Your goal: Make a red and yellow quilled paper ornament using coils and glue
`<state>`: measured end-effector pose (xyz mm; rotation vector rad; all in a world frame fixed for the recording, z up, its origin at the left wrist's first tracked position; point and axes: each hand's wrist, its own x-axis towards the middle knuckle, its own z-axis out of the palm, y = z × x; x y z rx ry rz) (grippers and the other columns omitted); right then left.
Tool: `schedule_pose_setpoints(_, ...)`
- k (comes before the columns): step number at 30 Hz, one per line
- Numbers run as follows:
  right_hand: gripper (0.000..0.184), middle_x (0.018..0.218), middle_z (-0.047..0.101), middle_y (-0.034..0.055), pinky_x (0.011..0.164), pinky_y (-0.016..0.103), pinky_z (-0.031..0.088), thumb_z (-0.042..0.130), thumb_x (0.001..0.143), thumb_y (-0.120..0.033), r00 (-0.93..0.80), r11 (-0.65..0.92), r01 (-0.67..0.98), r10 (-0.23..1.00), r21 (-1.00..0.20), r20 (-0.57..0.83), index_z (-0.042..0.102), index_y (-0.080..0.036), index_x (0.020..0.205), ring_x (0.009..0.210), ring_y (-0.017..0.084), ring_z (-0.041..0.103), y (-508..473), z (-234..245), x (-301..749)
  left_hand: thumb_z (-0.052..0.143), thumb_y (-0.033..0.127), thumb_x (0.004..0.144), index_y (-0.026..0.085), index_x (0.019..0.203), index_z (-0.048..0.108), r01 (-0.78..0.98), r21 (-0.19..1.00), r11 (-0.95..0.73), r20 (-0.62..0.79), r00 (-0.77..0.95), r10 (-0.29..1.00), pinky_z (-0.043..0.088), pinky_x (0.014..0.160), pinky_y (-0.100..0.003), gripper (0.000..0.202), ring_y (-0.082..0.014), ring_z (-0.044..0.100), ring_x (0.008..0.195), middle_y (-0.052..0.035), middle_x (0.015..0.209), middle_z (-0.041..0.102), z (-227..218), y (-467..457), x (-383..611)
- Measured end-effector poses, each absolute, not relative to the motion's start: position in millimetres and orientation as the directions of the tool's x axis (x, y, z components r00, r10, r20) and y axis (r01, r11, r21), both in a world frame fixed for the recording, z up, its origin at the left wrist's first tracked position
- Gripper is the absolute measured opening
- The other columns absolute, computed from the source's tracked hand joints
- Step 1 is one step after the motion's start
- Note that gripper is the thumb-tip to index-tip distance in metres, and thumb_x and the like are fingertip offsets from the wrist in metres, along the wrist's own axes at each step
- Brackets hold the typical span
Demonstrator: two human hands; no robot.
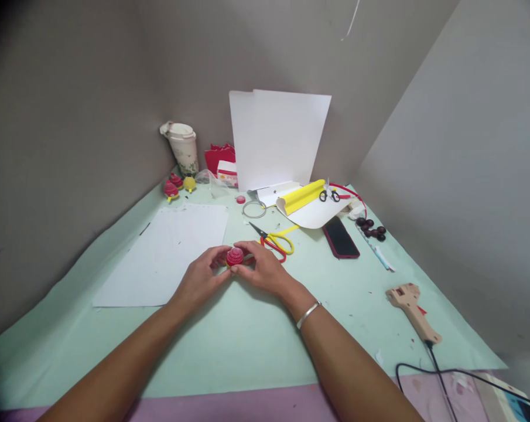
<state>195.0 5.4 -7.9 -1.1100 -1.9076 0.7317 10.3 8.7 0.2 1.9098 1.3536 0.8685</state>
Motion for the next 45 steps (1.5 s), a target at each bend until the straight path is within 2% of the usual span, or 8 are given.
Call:
schedule_pose_setpoints(11,0.042,0.116,0.065,0.0081,0.087,0.036,0.057,0.068,0.084,-0.023,-0.305,0.469,0.454,0.881,-0.758,0.362,0.056,-0.021,0.125,0.105,0.021,0.064,4.4,-6.5,194.8,0.064,0.037,0.08,0.023,0.115,0.061,0.531,0.801,-0.277,0.161,0.254,0.954,0.052,0.086,-0.037,0.037,-0.0215,0.063,0.095,-0.0061,0.11,0.067,-1.7,9.4,10.0)
schedule_pose_setpoints(26,0.049,0.121,0.063,0.0107,0.089,0.038,0.056,0.067,0.081,-0.018,-0.314,0.431,0.447,0.896,-0.784,0.313,0.054,-0.019,0.128,0.109,0.022,0.062,2.9,0.5,194.2,0.066,0.035,0.078,0.023,0.114,0.062,0.519,0.809,-0.275,0.164,0.249,0.954,0.053,0.087,-0.038,0.038,-0.0222,0.064,0.097,-0.0067,0.109,0.067,-0.3,9.4,9.3)
schedule_pose_setpoints(45,0.052,0.122,0.063,0.009,0.088,0.036,0.056,0.065,0.081,-0.017,-0.348,0.451,0.442,0.883,-0.775,0.315,0.053,-0.022,0.131,0.106,0.02,0.062,3.1,-3.1,195.3,0.065,0.032,0.078,0.024,0.114,0.061,0.521,0.809,-0.274,0.151,0.266,0.952,0.053,0.087,-0.038,0.037,-0.0224,0.065,0.096,-0.0054,0.108,0.069,4.3,9.0,6.6)
